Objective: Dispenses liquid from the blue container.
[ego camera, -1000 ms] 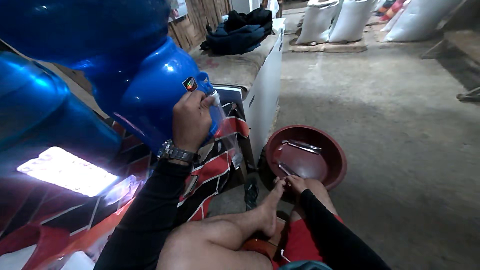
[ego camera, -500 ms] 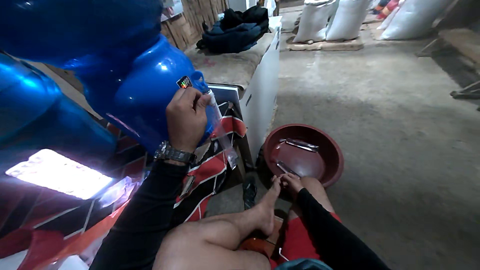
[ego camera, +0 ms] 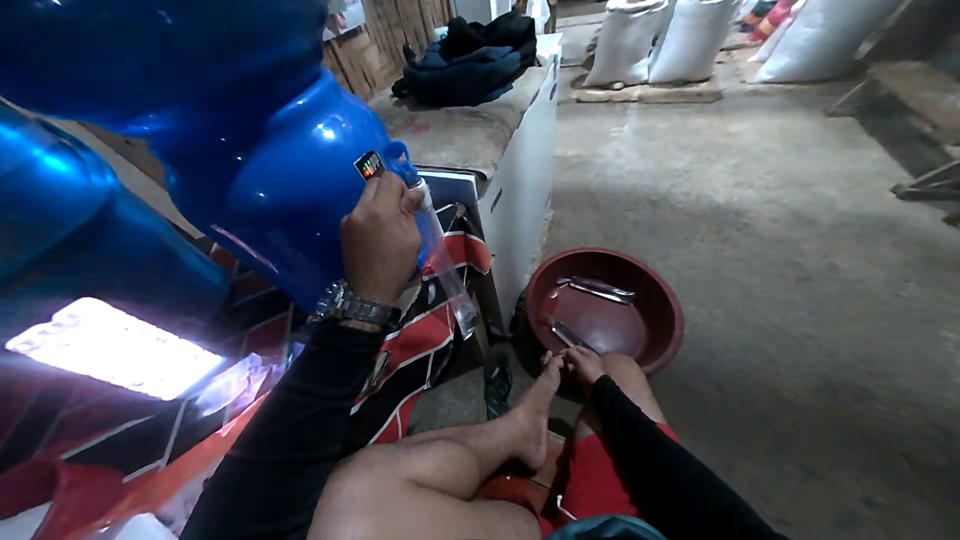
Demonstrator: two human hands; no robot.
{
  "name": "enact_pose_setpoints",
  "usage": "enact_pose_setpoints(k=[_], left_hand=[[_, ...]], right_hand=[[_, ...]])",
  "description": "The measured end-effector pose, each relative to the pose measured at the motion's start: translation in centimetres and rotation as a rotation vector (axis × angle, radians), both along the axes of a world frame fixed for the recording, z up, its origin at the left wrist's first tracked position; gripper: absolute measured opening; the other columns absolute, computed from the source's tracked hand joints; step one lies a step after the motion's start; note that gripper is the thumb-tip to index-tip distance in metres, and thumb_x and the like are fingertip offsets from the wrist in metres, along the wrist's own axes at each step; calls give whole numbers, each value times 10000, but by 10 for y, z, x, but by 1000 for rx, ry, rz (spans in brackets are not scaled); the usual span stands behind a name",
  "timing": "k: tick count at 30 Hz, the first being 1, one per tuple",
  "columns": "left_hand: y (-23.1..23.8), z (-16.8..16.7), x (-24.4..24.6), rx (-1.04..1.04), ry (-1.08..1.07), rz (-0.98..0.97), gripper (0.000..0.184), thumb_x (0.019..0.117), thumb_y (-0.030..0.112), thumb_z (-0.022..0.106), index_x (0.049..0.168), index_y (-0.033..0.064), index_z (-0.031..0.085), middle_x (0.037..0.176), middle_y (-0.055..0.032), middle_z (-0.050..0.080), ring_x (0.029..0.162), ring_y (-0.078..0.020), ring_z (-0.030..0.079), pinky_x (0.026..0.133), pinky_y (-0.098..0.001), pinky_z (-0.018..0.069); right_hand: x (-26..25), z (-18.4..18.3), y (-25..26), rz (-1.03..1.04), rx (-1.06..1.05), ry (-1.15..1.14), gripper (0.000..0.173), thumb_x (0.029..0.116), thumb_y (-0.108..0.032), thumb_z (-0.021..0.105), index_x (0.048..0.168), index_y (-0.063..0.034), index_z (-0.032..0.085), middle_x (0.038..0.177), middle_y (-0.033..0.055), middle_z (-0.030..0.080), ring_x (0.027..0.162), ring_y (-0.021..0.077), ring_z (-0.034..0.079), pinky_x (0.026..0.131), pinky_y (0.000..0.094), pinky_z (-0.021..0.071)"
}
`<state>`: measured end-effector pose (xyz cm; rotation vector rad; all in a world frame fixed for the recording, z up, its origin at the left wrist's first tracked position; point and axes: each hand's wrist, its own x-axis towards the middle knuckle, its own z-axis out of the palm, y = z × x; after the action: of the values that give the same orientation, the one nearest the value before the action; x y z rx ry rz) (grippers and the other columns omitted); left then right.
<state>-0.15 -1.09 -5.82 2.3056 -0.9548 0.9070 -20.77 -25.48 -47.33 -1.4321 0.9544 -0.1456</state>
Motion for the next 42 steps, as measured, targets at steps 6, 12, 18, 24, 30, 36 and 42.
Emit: enact_pose_setpoints(k=[6,12,18,24,30,36,42], left_hand=[[1,0,2,30,-32,-11,397,1097,371,476,1038,9,627,984,-178,655,854,-324,684,715,-506,558],[-2,0,2,48,-47,13,401,1102,372,462,1036,11,623,994,-178,647,852,-326,682,707,-511,555],[0,-1,1,48,-67,-10,395,1106,362,456,1026,7,607,981,-191,637,834,-349,673,681,-532,542],[0,-1,2,59,-53,-45,450,1117,364,416,1047,-38,606,1008,-258,636,870,-449,669,679,-639,522],[3,-8,8,42,-60,-34,500,1114,406,392,1041,-33,619,1002,-263,648,865,-460,675,672,-645,517],[2,-10,11,41,-99,-37,497,1109,400,397,1021,-31,630,978,-244,661,840,-433,684,650,-608,526],[3,-10,9,35,-101,-30,475,1103,396,424,1003,-17,638,944,-221,656,812,-404,680,628,-580,525]], right_hand=[[-1,9,0,83,-128,39,276,1051,-243,539,1076,-53,737,1019,134,733,975,251,697,909,504,556],[-2,11,-5,120,-217,39,305,1061,-236,506,1057,-71,763,1033,123,746,1000,239,700,943,498,541],[2,8,2,52,8,-47,290,1071,-237,538,1144,-6,699,1014,158,705,881,233,678,831,443,568],[3,5,-2,33,-31,-14,270,1017,-254,613,1095,-13,710,1007,162,718,910,260,693,866,479,568],[3,13,-4,88,-22,11,298,1046,-269,574,1131,-22,717,1070,165,715,969,253,686,906,465,551],[4,4,-4,70,55,-91,265,1028,-209,588,1135,21,669,1014,171,698,862,243,675,810,441,571],[3,-5,-6,68,-112,-26,273,1018,-285,575,1011,-62,732,957,109,722,893,218,684,852,455,555]])
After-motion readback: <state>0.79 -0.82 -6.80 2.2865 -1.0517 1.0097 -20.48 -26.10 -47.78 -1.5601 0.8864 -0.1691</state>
